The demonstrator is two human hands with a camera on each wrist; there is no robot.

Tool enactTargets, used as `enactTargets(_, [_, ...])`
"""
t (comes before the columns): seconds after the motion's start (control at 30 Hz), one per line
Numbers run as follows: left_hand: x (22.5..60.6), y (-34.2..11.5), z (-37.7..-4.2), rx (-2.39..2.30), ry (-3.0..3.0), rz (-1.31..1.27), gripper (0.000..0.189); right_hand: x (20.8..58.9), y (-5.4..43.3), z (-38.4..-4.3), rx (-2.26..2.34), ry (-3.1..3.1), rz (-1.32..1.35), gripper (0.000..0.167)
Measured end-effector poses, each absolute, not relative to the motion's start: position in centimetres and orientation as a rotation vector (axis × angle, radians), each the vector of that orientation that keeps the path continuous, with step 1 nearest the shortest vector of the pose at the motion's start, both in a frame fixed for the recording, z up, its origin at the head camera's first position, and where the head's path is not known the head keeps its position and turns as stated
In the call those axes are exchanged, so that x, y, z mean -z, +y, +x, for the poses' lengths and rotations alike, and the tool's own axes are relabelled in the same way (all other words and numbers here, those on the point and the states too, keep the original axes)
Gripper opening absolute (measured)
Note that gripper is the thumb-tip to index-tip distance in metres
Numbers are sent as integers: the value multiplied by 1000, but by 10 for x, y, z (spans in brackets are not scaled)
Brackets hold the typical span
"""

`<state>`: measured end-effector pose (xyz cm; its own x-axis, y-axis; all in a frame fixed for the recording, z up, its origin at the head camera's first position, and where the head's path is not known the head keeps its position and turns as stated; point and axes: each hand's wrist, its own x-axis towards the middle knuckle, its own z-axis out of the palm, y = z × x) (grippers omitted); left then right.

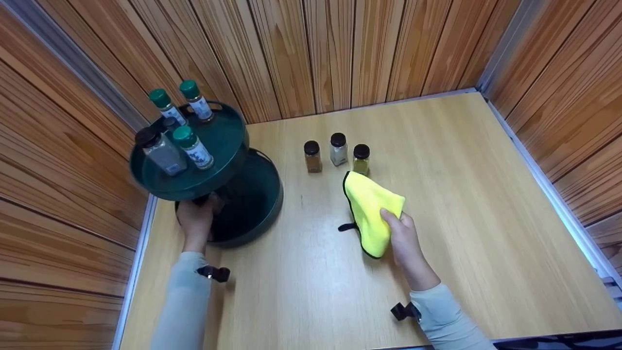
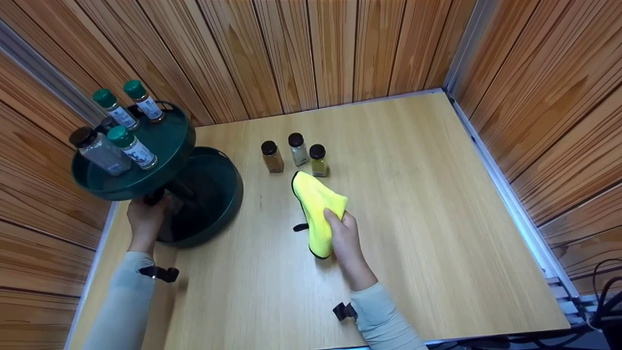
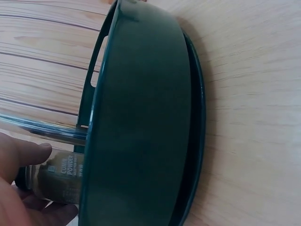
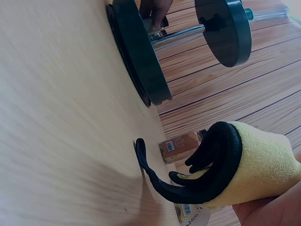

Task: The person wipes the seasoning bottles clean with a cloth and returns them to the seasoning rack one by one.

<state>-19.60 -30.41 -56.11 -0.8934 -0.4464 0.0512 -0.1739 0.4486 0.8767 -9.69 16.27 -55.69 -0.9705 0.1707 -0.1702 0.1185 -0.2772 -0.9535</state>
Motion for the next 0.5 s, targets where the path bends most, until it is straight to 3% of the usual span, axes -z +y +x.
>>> enactTargets(0.5, [563,-299,-194,1408,-2324,411,37,556,160,-96,-2470,-1882,-359,29])
